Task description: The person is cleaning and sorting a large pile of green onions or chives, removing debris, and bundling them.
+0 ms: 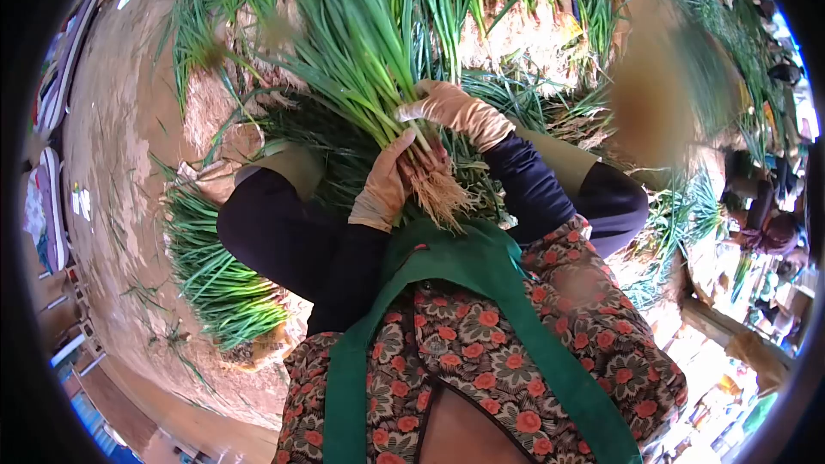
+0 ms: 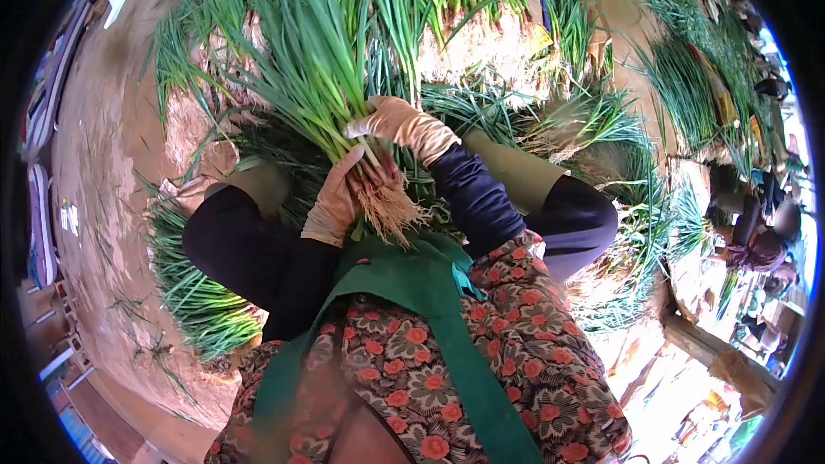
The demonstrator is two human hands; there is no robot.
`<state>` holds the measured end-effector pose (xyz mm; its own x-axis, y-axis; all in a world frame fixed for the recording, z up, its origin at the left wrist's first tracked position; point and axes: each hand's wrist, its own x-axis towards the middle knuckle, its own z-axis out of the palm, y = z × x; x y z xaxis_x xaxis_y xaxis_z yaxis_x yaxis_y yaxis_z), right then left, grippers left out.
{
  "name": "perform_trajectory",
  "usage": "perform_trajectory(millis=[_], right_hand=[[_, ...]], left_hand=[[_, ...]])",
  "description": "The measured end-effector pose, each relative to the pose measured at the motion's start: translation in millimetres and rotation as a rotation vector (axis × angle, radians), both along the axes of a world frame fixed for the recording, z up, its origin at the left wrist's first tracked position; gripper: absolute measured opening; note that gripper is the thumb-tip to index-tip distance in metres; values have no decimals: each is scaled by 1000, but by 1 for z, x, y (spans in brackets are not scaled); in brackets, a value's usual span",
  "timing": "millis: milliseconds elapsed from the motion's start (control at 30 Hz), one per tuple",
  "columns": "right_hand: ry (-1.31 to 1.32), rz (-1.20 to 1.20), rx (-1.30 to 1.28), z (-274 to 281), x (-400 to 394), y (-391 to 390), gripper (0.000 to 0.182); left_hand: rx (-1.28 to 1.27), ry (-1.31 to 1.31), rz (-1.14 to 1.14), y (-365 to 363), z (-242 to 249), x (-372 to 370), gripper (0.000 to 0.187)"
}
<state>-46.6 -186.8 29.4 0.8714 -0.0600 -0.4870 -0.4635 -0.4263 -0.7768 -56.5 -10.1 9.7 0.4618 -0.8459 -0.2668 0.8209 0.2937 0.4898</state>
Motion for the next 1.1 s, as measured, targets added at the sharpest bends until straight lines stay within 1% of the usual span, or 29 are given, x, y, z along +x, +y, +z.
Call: perform_trajectory(millis=[33,67,167,200,233,267,300,333,367,400,433,500,533,567,600,633,667,700,733,767,800,833,867,900,933,967,1033,1067,1100], right_hand=[[-14,-14,16,-16,2,-3,64],[-7,-77,42,-19,1,-2,48],[-176,-251,333,-28,-9,-2,29],[-211,-349,326,-35,-8,-6,18],[-459,-326,49,-43,-10,-14,16],[-504,-391,2,-3,-18,-3,15],[-548,-457,-47,39,-28,9,16],[-500,-458,19,45,-38,3,17],[-603,-353,-26,92,-35,29,21],[-754,-265,42,98,-33,39,24],[-761,-222,84,110,-22,54,26],[-810,-120,232,123,7,82,30],[-845,-56,340,123,25,96,33],[-891,186,416,132,52,110,36],[-595,133,489,148,72,133,40],[-512,136,680,148,97,159,39],[-543,203,658,140,121,180,36],[-619,322,488,131,148,197,32],[-774,475,215,118,176,217,30],[-928,589,-33,104,198,232,27],[-1009,640,-153,93,212,241,25],[-961,626,-13,93,214,237,27],[-889,521,37,95,205,222,28],[-822,407,77,101,189,198,30],[-799,376,105,111,172,162,30],[-859,298,8,108,157,120,29],[-634,-39,174,108,119,39,28],[-501,-296,133,93,98,-2,30],[-422,-287,-133,76,77,-52,33]], left_hand=[[-8,-8,-8,2,0,0,38],[-9,-68,-5,3,-5,2,41],[-25,3,-37,3,-16,8,38],[-2,50,-18,1,-6,7,37],[65,129,58,-1,6,1,35],[136,199,163,0,18,-1,33],[67,222,171,5,-5,-6,30],[-52,241,61,5,-39,-8,28],[-55,187,112,-3,-56,-10,29],[-64,226,-8,-8,-54,-6,25],[59,210,98,-12,-36,-7,20],[189,114,-13,-4,-20,2,20],[93,181,82,-8,-22,-1,16],[-10,249,164,-10,-22,-3,15],[14,242,160,-7,-23,-4,14],[35,241,147,-3,-23,-3,13],[57,240,128,-2,-24,-3,13],[179,-16,168,3,-32,-4,12],[333,-262,211,8,-41,-4,13],[396,-468,244,9,-52,-8,14],[476,-668,288,10,-62,-10,17],[525,-802,272,18,-67,-4,29],[355,-304,140,20,-51,0,20],[282,225,87,20,-36,4,15],[182,276,85,21,-18,10,14],[93,332,96,19,-13,15,14],[20,242,107,14,-38,24,19],[-5,279,125,13,-32,22,17],[-20,297,164,14,-27,24,15]])
